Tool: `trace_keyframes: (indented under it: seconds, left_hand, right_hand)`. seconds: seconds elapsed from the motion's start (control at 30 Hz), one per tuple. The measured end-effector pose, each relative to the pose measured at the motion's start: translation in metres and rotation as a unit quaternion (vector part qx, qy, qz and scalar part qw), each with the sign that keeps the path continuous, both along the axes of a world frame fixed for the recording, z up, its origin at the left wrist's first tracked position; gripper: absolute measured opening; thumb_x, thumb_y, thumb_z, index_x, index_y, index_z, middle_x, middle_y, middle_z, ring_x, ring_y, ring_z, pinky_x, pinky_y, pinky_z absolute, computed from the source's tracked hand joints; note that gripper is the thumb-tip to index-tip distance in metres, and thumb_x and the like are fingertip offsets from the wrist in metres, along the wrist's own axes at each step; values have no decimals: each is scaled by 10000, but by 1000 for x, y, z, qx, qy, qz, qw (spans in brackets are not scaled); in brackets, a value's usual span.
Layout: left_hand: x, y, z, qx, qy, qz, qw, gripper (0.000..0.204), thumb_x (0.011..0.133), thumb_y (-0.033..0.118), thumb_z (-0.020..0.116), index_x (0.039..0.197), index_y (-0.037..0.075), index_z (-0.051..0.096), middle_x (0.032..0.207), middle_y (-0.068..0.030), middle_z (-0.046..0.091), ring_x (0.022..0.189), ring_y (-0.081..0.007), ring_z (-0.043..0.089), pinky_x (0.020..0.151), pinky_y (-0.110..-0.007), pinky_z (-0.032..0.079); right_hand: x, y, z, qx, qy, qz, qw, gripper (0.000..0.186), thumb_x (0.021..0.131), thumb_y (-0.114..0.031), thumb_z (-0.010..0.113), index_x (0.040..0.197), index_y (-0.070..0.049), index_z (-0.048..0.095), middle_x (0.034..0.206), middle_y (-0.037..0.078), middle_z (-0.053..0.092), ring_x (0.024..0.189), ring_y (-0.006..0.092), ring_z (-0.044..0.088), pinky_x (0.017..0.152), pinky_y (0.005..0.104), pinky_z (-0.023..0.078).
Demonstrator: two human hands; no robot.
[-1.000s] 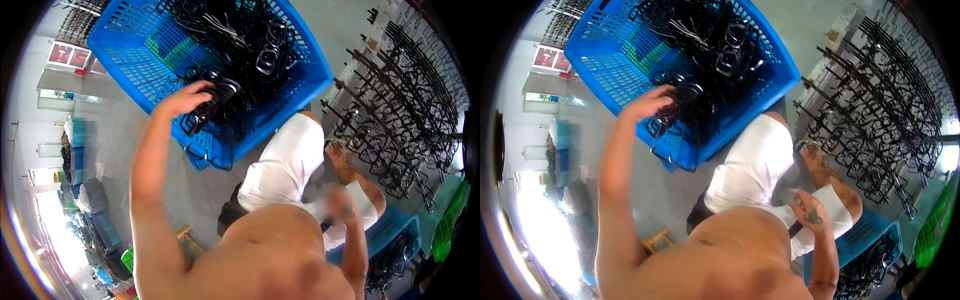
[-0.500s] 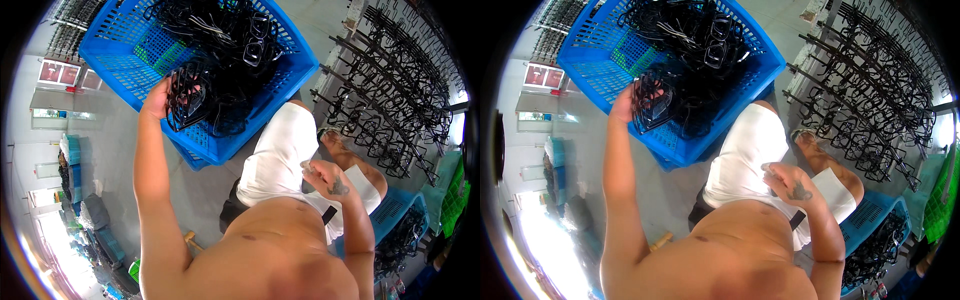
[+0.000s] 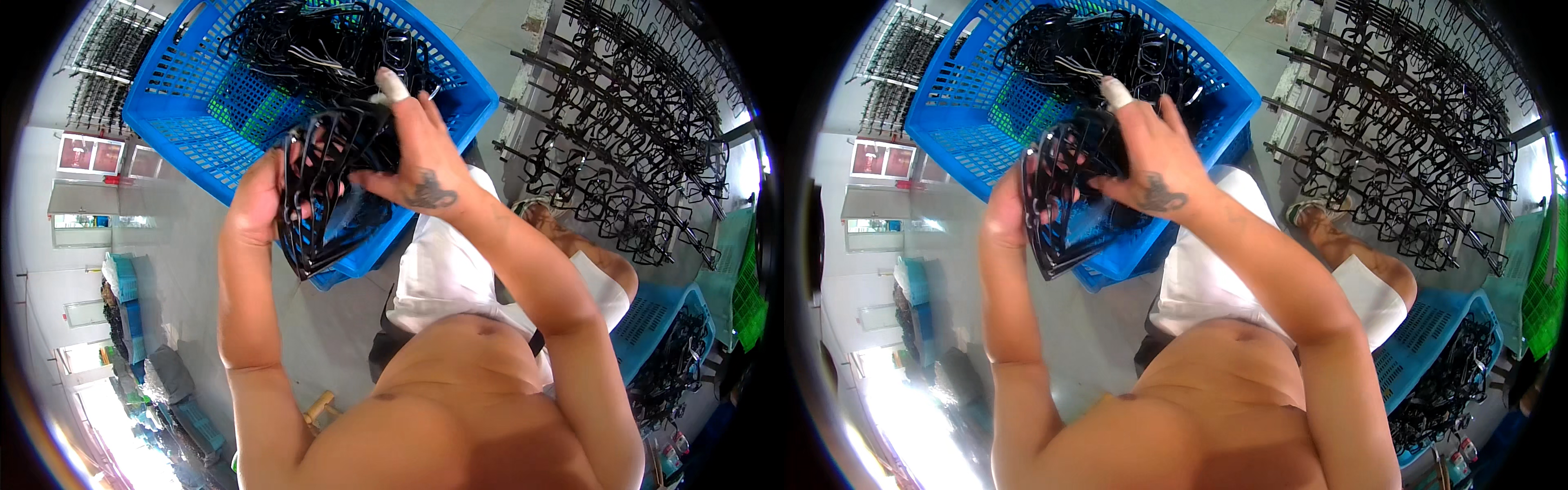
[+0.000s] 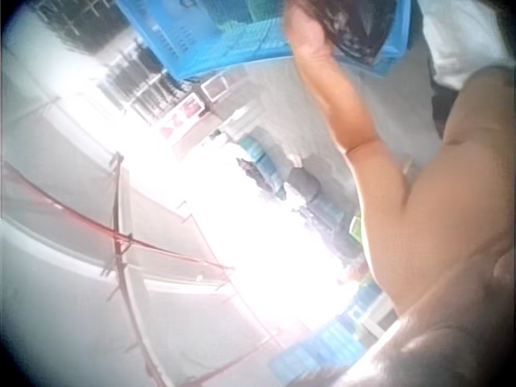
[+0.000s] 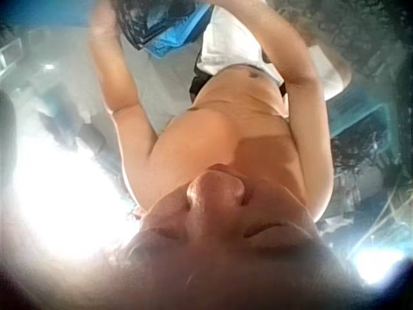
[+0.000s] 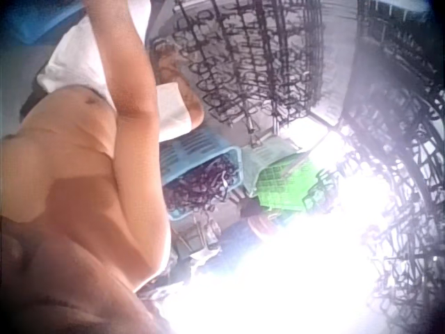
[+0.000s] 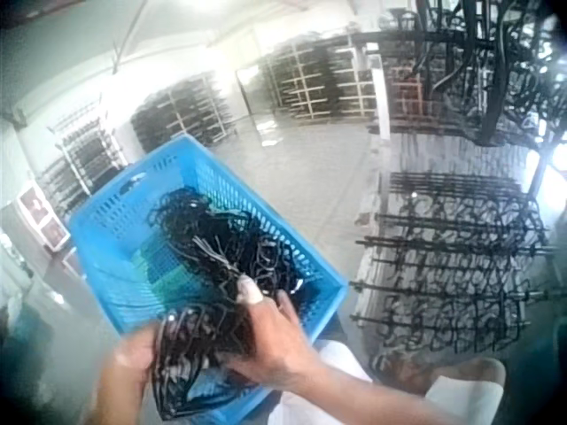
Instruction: The person picks black eyeglass frames from a blue basket, wipes them with a white cloth, and hangs them on a metal rack. The person repeats this process for multiple frames throughout the clip.
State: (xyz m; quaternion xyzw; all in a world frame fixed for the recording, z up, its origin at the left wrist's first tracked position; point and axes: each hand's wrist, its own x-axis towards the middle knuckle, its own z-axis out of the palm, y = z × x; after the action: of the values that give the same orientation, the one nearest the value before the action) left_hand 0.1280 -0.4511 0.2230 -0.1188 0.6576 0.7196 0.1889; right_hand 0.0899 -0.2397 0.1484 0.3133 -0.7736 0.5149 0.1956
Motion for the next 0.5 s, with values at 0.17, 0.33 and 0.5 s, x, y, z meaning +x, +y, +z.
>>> trace_keyframes:
  seconds: [0.17, 0.33, 0.5]
  left_hand:
    - [10, 29, -30, 114, 10, -79, 990, 546, 892, 283, 411, 1355, 6, 327, 1224, -184, 523, 1004, -274, 590, 883, -406, 488]
    - [40, 78, -110, 388, 107, -23, 915, 1084, 673, 750, 548, 1451, 124, 127, 1447, -220, 237, 1319, -390, 267, 1087, -519, 181]
    - [57, 158, -143, 174, 169, 122, 962, 456, 857, 52, 571, 1277, 49, 393, 965, -134, 583, 945, -243, 600, 881, -394, 479]
  right_hand:
    - [21, 39, -14, -44, -235, 58, 969, 910, 633, -103, 764, 1394, -126, 265, 925, 97, 595, 701, 217, 590, 745, 344, 497]
    - [39, 69, -37, -228, -257, -139, 929, 753, 714, 21, 704, 1342, -60, 296, 915, 42, 552, 760, 91, 555, 653, 220, 473]
    - [66, 109, -55, -345, -281, 19, 895, 785, 769, -81, 690, 1394, -38, 219, 1082, 163, 554, 839, 218, 629, 753, 302, 516]
